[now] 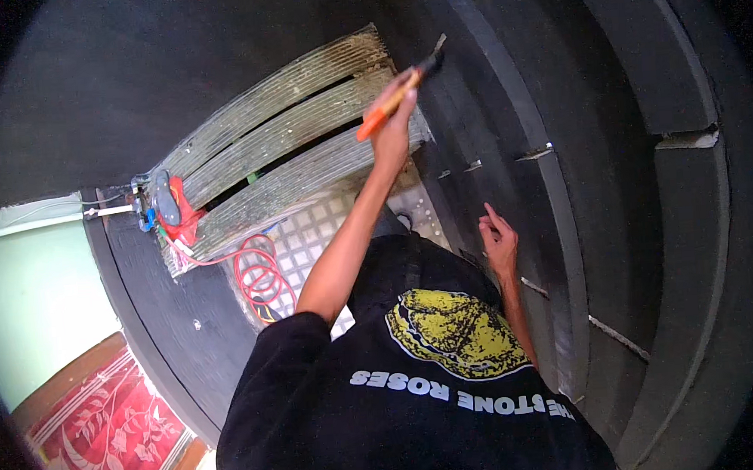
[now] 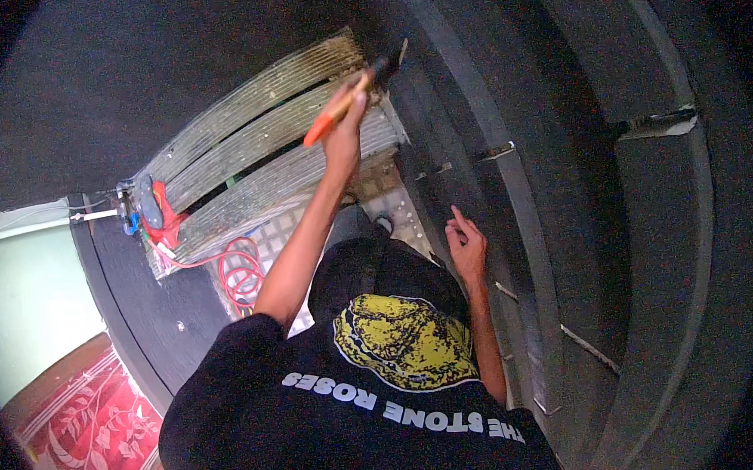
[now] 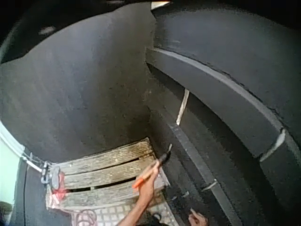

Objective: Painting a slatted wooden structure with a brush and dark paint.

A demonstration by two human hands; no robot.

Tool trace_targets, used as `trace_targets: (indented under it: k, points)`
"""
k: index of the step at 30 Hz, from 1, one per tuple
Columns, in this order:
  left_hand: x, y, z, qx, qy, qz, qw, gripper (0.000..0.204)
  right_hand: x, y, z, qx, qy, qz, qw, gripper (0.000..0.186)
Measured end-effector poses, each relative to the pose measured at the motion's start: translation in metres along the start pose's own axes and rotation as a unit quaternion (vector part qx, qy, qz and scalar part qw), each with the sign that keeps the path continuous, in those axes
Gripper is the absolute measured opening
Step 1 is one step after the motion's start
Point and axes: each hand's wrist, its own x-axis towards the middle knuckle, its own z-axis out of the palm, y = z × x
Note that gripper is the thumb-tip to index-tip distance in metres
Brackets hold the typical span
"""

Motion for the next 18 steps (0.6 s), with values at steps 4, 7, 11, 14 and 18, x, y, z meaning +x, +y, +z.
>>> trace_targets:
  k: [4, 7, 11, 14, 18]
  points:
    - [-0.021, 0.001, 0.047, 0.044, -0.052, 0.003, 0.998, 0.026, 0.002, 0.004, 0.001, 0.008, 0.002, -0.013, 1.000, 0.047]
    - [-0.072, 0.002, 0.036, -0.010, -0.150, -0.057, 0.987, 0.030, -0.001, 0.003, 0.001, -0.004, 0.014, 0.003, 1.000, 0.046]
    - [-0.054, 0.007, -0.003, 0.061, -0.121, -0.049, 0.990, 0.033, 0.008, 0.000, 0.002, -0.006, 0.013, 0.007, 1.000, 0.046]
    - [0.015, 0.019, 0.001, -0.038, -0.013, -0.025, 0.999, 0.035, 0.014, -0.004, 0.008, -0.004, 0.009, -0.009, 1.000, 0.045]
    - [-0.021, 0.010, 0.040, 0.050, -0.108, 0.056, 0.991, 0.031, 0.021, -0.003, 0.011, 0.016, 0.002, -0.009, 1.000, 0.046]
